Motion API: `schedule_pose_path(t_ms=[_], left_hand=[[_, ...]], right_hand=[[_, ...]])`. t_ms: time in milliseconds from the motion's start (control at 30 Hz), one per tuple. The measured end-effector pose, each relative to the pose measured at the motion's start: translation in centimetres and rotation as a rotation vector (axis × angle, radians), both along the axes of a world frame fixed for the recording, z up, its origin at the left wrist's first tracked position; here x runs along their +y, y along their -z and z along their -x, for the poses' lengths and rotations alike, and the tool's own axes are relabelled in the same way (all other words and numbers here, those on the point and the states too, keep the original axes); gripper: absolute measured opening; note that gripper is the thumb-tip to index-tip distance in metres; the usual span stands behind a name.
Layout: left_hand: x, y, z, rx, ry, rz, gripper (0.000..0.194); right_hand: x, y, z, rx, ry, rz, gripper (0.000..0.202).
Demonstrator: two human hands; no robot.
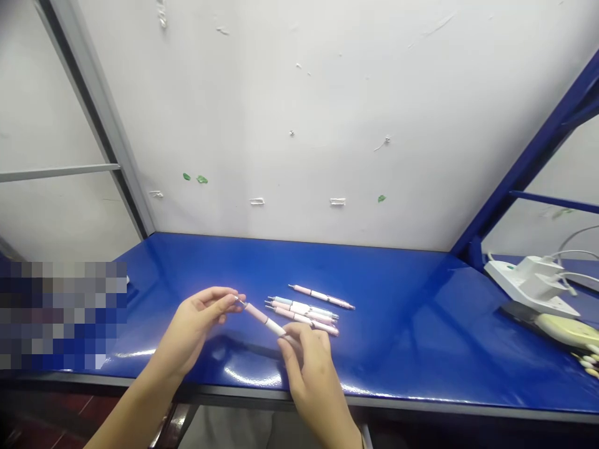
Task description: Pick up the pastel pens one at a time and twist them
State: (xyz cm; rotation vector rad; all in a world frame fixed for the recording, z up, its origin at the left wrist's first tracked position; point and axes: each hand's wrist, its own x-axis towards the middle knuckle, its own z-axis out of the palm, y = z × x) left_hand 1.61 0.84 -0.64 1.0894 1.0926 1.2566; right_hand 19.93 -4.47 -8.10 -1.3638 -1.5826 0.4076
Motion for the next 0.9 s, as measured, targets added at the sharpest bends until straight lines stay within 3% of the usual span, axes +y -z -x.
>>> schedule_pose_path(t_ms=[267, 467, 633, 900], left_hand=[[-0.9, -0.3, -1.0, 0.1, -0.001, -0.052, 0.018], [-1.2, 0.0, -1.6, 0.097, -0.073, -0.084, 0.018], [-0.9, 0.4, -1.5, 0.077, -0.017, -0.017, 0.025], [-1.3, 0.1, -1.3, 0.253, -0.063, -0.198, 0.014]], right_hand=[[-0.4, -1.4, 0.5, -0.02, -0.058, -0.118, 0.016], [-0.4, -0.9, 0.5, 0.035, -0.017, -0.194, 0.008], [-0.3, -0.4, 0.4, 0.025, -0.033, -0.28, 0.005], [-0.5, -1.0, 0.4, -0.082, -0.014, -0.139, 0.018]])
